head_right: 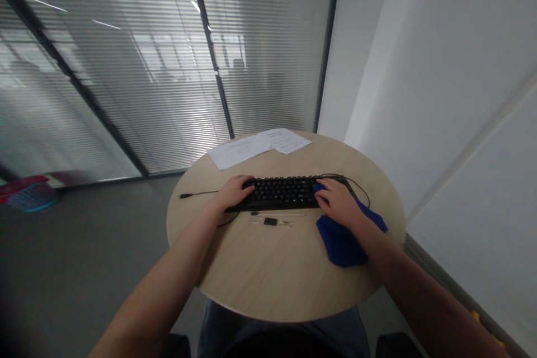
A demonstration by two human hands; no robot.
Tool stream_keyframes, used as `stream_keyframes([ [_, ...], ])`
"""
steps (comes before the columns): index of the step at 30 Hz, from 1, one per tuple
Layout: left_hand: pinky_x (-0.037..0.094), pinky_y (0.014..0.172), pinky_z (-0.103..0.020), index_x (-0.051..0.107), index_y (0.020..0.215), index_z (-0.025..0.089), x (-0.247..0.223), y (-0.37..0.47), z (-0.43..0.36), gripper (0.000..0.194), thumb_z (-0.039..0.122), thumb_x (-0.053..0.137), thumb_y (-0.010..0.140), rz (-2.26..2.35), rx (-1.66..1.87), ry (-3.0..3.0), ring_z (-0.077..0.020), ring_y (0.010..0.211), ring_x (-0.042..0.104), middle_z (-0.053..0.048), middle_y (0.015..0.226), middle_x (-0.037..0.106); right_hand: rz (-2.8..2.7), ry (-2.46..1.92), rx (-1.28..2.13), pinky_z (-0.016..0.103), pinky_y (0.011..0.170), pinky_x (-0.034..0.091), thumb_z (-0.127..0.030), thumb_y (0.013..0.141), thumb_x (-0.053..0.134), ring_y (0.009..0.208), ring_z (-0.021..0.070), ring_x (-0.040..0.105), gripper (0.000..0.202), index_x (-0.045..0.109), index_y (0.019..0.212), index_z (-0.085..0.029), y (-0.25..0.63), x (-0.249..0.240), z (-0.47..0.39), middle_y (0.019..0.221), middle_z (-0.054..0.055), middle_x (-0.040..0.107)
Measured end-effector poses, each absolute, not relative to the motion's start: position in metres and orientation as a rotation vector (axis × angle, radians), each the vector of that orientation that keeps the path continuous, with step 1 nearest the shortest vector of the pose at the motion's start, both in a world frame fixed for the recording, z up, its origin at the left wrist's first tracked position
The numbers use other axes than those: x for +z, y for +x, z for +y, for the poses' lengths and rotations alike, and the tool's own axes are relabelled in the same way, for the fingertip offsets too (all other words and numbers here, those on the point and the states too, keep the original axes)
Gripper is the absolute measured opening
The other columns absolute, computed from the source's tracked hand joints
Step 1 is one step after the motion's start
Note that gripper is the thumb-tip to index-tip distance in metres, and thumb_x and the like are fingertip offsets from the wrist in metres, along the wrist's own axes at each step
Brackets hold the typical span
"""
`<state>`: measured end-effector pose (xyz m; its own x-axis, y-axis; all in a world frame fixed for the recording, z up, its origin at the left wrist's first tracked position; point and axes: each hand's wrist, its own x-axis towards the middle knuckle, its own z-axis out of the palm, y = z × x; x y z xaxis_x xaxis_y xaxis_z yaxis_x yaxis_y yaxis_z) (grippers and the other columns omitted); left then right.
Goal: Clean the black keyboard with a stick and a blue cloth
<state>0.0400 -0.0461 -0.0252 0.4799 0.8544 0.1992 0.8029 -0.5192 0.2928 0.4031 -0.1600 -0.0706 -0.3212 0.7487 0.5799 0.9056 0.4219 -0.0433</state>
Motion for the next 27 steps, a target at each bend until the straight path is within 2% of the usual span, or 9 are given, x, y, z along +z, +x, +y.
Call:
stream_keyframes([
  [4,0.042,0.11,-0.041,0.064,0.131,0.017,-0.026,0.039,-0.043,0.049,0.041,0.053,0.091,1.449,0.483,2.57,-0.0287,0.124,0.059,-0.014,0.133,0.066,-2.076,-1.459,-0.399,0.052,0.108,0.045,-0.026,0.087,0.058,0.126,0.0308,0.057,0.029,0.072,0.112,-0.022,0.407,-0.066,-0.161,0.137,0.013,0.062],
  [9,0.04,0.112,-0.042,0.063,0.133,0.017,-0.029,0.037,-0.035,0.052,0.044,0.05,0.09,1.412,0.482,2.582,-0.0279,0.124,0.059,-0.013,0.134,0.065,-2.163,-1.504,-0.407,0.052,0.108,0.043,-0.025,0.09,0.057,0.129,0.0302,0.054,0.021,0.074,0.102,-0.023,0.404,-0.064,-0.163,0.136,0.011,0.062],
  [15,0.041,0.111,-0.041,0.064,0.132,0.017,-0.031,0.038,-0.034,0.052,0.045,0.05,0.09,1.429,0.491,2.584,-0.0276,0.122,0.06,-0.013,0.134,0.066,-2.165,-1.53,-0.374,0.053,0.11,0.041,-0.026,0.095,0.052,0.133,0.0295,0.051,0.022,0.072,0.101,-0.024,0.399,-0.068,-0.162,0.135,0.01,0.064],
  [22,0.041,0.111,-0.04,0.064,0.131,0.017,-0.028,0.039,-0.036,0.052,0.045,0.051,0.09,1.44,0.493,2.569,-0.0279,0.123,0.06,-0.013,0.133,0.066,-2.145,-1.503,-0.35,0.053,0.112,0.041,-0.024,0.097,0.045,0.132,0.0291,0.053,0.025,0.07,0.102,-0.02,0.4,-0.072,-0.158,0.142,0.014,0.058],
  [27,0.042,0.11,-0.041,0.064,0.13,0.019,-0.027,0.039,-0.038,0.05,0.044,0.052,0.089,1.446,0.5,2.561,-0.0286,0.124,0.059,-0.012,0.134,0.066,-2.134,-1.499,-0.368,0.05,0.116,0.039,-0.024,0.096,0.049,0.136,0.0295,0.05,0.023,0.071,0.099,-0.018,0.4,-0.072,-0.158,0.144,0.016,0.056],
])
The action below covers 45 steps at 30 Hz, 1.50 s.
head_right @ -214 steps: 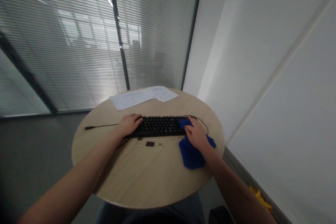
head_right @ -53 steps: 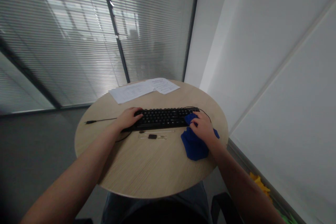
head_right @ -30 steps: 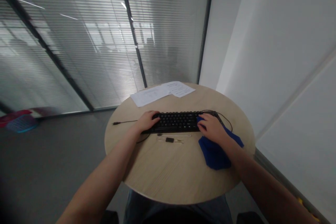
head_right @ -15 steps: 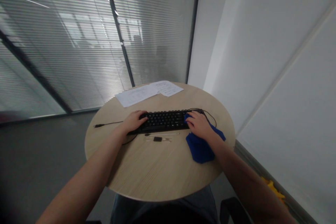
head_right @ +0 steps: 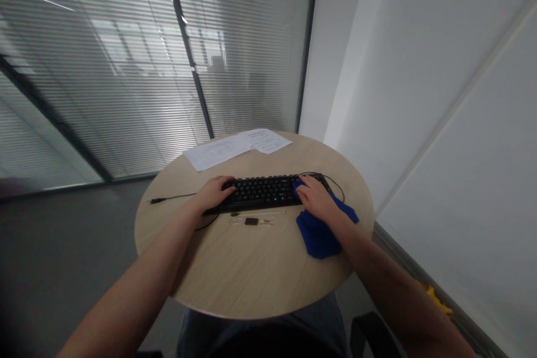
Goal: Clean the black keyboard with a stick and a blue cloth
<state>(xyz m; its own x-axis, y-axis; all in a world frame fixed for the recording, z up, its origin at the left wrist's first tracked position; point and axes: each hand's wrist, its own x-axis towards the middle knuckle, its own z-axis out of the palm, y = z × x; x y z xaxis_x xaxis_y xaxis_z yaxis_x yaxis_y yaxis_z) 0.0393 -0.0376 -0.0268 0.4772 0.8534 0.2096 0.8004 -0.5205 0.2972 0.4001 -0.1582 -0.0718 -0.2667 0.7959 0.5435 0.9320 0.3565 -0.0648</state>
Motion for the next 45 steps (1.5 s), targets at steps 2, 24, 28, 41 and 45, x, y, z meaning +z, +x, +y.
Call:
stream_keyframes([
  [2,0.041,0.111,-0.041,0.064,0.131,0.019,-0.027,0.039,-0.038,0.05,0.044,0.051,0.09,1.453,0.49,2.563,-0.028,0.125,0.059,-0.012,0.135,0.066,-2.126,-1.509,-0.378,0.051,0.116,0.038,-0.023,0.096,0.05,0.136,0.03,0.05,0.023,0.072,0.098,-0.018,0.399,-0.072,-0.158,0.144,0.017,0.056],
  [24,0.041,0.11,-0.038,0.065,0.13,0.017,-0.025,0.035,-0.045,0.046,0.037,0.055,0.09,1.484,0.509,2.537,-0.0272,0.123,0.06,-0.013,0.132,0.066,-2.237,-1.349,-0.259,0.055,0.111,0.04,-0.019,0.094,0.052,0.139,0.0318,0.046,0.022,0.073,0.087,-0.023,0.387,-0.059,-0.171,0.145,0.008,0.057],
  [28,0.041,0.11,-0.038,0.065,0.131,0.017,-0.025,0.034,-0.047,0.046,0.037,0.056,0.09,1.512,0.512,2.522,-0.0281,0.124,0.059,-0.014,0.133,0.066,-2.25,-1.33,-0.198,0.058,0.112,0.037,-0.021,0.09,0.056,0.142,0.0338,0.041,0.021,0.075,0.083,-0.025,0.387,-0.056,-0.175,0.147,0.006,0.054],
  [41,0.04,0.111,-0.038,0.065,0.13,0.018,-0.026,0.033,-0.047,0.046,0.036,0.056,0.089,1.483,0.512,2.502,-0.0273,0.124,0.059,-0.013,0.133,0.066,-2.074,-1.408,-0.146,0.056,0.108,0.043,-0.033,0.082,0.07,0.128,0.033,0.056,0.01,0.07,0.082,-0.023,0.402,-0.075,-0.158,0.13,0.011,0.067],
  [45,0.04,0.111,-0.039,0.065,0.129,0.019,-0.026,0.033,-0.052,0.045,0.036,0.058,0.088,1.505,0.541,2.488,-0.0269,0.123,0.059,-0.012,0.132,0.066,-2.009,-1.543,-0.245,0.057,0.106,0.045,-0.041,0.075,0.074,0.126,0.0365,0.058,0.037,0.068,0.106,-0.022,0.405,-0.078,-0.159,0.13,0.013,0.067],
])
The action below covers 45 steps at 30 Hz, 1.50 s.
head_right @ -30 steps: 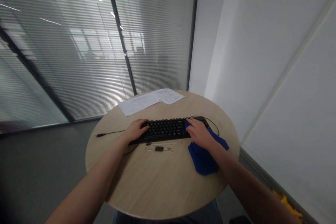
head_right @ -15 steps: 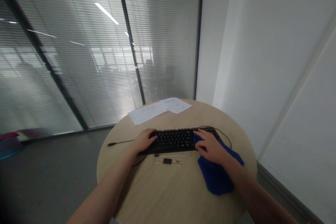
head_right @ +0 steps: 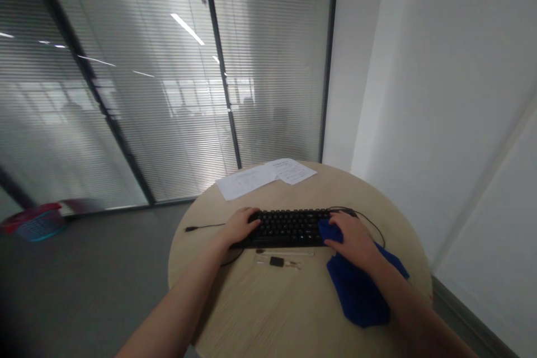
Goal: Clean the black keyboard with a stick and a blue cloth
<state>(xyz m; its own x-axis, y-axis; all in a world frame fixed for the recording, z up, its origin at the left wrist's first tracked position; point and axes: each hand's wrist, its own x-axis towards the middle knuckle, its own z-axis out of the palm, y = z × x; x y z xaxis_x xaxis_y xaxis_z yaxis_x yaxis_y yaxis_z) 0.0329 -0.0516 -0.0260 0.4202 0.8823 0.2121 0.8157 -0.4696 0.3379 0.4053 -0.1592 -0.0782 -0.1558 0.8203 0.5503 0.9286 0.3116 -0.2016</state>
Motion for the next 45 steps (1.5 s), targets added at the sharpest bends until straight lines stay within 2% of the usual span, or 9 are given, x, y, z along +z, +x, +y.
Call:
stream_keyframes([
  [3,0.042,0.109,-0.038,0.067,0.128,0.019,-0.029,0.033,-0.058,0.046,0.04,0.059,0.088,1.473,0.512,2.512,-0.0269,0.12,0.06,-0.011,0.128,0.068,-1.983,-1.63,-0.303,0.059,0.105,0.047,-0.055,0.078,0.068,0.126,0.0389,0.057,0.065,0.057,0.136,-0.027,0.419,-0.091,-0.157,0.138,0.012,0.062],
  [5,0.043,0.109,-0.039,0.066,0.129,0.021,-0.032,0.032,-0.059,0.047,0.042,0.059,0.088,1.489,0.531,2.517,-0.0269,0.12,0.06,-0.011,0.128,0.068,-1.94,-1.668,-0.291,0.062,0.098,0.05,-0.063,0.078,0.063,0.122,0.0419,0.06,0.074,0.051,0.143,-0.029,0.431,-0.103,-0.15,0.138,0.014,0.062],
  [7,0.043,0.109,-0.039,0.066,0.129,0.021,-0.036,0.032,-0.059,0.047,0.043,0.059,0.088,1.506,0.534,2.519,-0.0267,0.119,0.06,-0.01,0.129,0.067,-1.961,-1.62,-0.255,0.06,0.098,0.052,-0.065,0.078,0.062,0.118,0.0432,0.063,0.079,0.051,0.145,-0.025,0.441,-0.113,-0.143,0.136,0.018,0.063],
  [14,0.042,0.109,-0.042,0.065,0.13,0.021,-0.037,0.034,-0.061,0.049,0.045,0.058,0.089,1.518,0.513,2.529,-0.028,0.12,0.059,-0.011,0.128,0.067,-2.021,-1.626,-0.15,0.057,0.1,0.053,-0.064,0.081,0.058,0.115,0.0405,0.065,0.085,0.043,0.151,-0.017,0.453,-0.114,-0.141,0.133,0.018,0.065],
  [20,0.043,0.109,-0.041,0.066,0.13,0.02,-0.035,0.033,-0.06,0.049,0.044,0.058,0.088,1.514,0.523,2.511,-0.0284,0.12,0.059,-0.012,0.128,0.067,-2.023,-1.539,-0.083,0.049,0.105,0.051,-0.058,0.082,0.058,0.125,0.0357,0.06,0.08,0.041,0.151,-0.023,0.464,-0.116,-0.143,0.146,0.013,0.056],
  [26,0.043,0.11,-0.04,0.066,0.131,0.021,-0.034,0.032,-0.061,0.049,0.043,0.059,0.088,1.512,0.539,2.502,-0.0281,0.12,0.06,-0.012,0.129,0.067,-2.015,-1.487,-0.005,0.053,0.108,0.048,-0.055,0.08,0.063,0.129,0.0379,0.056,0.082,0.039,0.153,-0.027,0.474,-0.127,-0.138,0.15,0.012,0.051],
  [35,0.043,0.109,-0.038,0.064,0.13,0.015,-0.02,0.04,-0.058,0.047,0.036,0.055,0.089,1.495,0.482,2.536,-0.0277,0.121,0.061,-0.014,0.131,0.067,-1.95,-1.628,0.016,0.051,0.116,0.038,-0.047,0.079,0.068,0.139,0.0349,0.047,0.089,0.033,0.155,-0.015,0.447,-0.083,-0.158,0.153,0.018,0.046],
  [39,0.042,0.109,-0.037,0.064,0.13,0.017,-0.024,0.04,-0.045,0.047,0.038,0.053,0.09,1.458,0.496,2.552,-0.0271,0.12,0.062,-0.013,0.132,0.067,-1.95,-1.656,-0.025,0.051,0.116,0.037,-0.044,0.078,0.073,0.138,0.0338,0.047,0.092,0.032,0.156,-0.018,0.434,-0.075,-0.158,0.154,0.016,0.046],
  [45,0.041,0.111,-0.038,0.064,0.131,0.015,-0.022,0.04,-0.047,0.05,0.038,0.052,0.089,1.437,0.502,2.57,-0.0272,0.121,0.061,-0.013,0.133,0.066,-1.915,-1.697,-0.1,0.053,0.115,0.037,-0.053,0.077,0.075,0.136,0.0356,0.048,0.092,0.034,0.155,-0.025,0.425,-0.084,-0.157,0.152,0.014,0.048],
])
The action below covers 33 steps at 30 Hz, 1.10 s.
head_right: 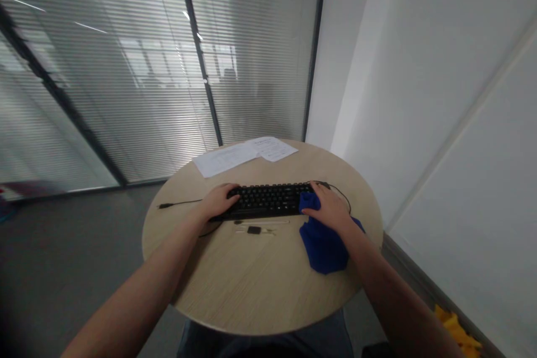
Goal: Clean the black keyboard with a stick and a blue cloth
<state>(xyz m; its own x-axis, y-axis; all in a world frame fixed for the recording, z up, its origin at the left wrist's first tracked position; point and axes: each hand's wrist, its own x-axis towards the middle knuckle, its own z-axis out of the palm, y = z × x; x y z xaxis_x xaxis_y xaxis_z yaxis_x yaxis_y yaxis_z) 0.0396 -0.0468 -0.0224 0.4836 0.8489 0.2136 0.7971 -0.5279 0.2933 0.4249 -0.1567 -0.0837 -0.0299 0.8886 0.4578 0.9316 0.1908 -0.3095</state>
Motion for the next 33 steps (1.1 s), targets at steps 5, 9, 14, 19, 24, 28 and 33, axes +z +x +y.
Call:
stream_keyframes([
  [5,0.041,0.111,-0.039,0.065,0.129,0.018,-0.02,0.039,-0.047,0.048,0.038,0.052,0.088,1.436,0.513,2.549,-0.027,0.121,0.061,-0.011,0.131,0.068,-1.866,-1.711,-0.067,0.054,0.114,0.037,-0.055,0.078,0.075,0.138,0.0362,0.046,0.088,0.038,0.153,-0.027,0.424,-0.086,-0.155,0.152,0.013,0.048],
  [9,0.042,0.11,-0.039,0.066,0.128,0.018,-0.024,0.038,-0.041,0.049,0.042,0.051,0.088,1.416,0.524,2.554,-0.0272,0.121,0.061,-0.011,0.131,0.067,-1.817,-1.686,0.157,0.05,0.115,0.038,-0.042,0.076,0.077,0.137,0.0327,0.048,0.096,0.03,0.157,-0.021,0.437,-0.081,-0.158,0.153,0.015,0.047],
  [14,0.042,0.11,-0.041,0.065,0.129,0.015,-0.028,0.036,-0.037,0.052,0.043,0.049,0.088,1.405,0.532,2.568,-0.0286,0.12,0.061,-0.014,0.131,0.067,-1.699,-1.576,0.292,0.05,0.112,0.042,-0.032,0.077,0.072,0.126,0.0299,0.059,0.067,0.055,0.141,-0.024,0.452,-0.074,-0.161,0.138,0.01,0.062],
  [19,0.043,0.11,-0.039,0.065,0.129,0.015,-0.028,0.036,-0.035,0.054,0.045,0.049,0.088,1.391,0.54,2.565,-0.0292,0.12,0.062,-0.014,0.132,0.067,-1.424,-1.597,0.2,0.051,0.101,0.05,-0.04,0.083,0.063,0.102,0.0291,0.068,0.031,0.071,0.107,-0.022,0.455,-0.071,-0.157,0.11,0.009,0.074],
  [24,0.042,0.111,-0.039,0.066,0.127,0.018,-0.026,0.036,-0.035,0.052,0.044,0.051,0.085,1.387,0.55,2.521,-0.028,0.121,0.061,-0.011,0.132,0.067,-1.457,-1.55,0.128,0.049,0.1,0.051,-0.045,0.088,0.059,0.105,0.027,0.067,0.04,0.064,0.122,-0.024,0.444,-0.07,-0.159,0.115,0.009,0.071],
  [28,0.042,0.111,-0.039,0.067,0.125,0.018,-0.024,0.035,-0.035,0.051,0.043,0.051,0.084,1.353,0.593,2.505,-0.0275,0.12,0.061,-0.01,0.13,0.068,-1.716,-1.508,0.0,0.049,0.111,0.043,-0.036,0.091,0.057,0.123,0.0265,0.059,0.036,0.064,0.124,-0.025,0.437,-0.068,-0.162,0.13,0.01,0.064],
  [33,0.041,0.112,-0.037,0.067,0.125,0.014,-0.024,0.03,-0.032,0.053,0.044,0.049,0.085,1.353,0.653,2.491,-0.0268,0.121,0.061,-0.012,0.13,0.067,-1.981,-1.572,-0.158,0.053,0.112,0.04,-0.032,0.092,0.056,0.128,0.0292,0.055,0.021,0.075,0.092,-0.025,0.436,-0.07,-0.162,0.132,0.01,0.063],
])
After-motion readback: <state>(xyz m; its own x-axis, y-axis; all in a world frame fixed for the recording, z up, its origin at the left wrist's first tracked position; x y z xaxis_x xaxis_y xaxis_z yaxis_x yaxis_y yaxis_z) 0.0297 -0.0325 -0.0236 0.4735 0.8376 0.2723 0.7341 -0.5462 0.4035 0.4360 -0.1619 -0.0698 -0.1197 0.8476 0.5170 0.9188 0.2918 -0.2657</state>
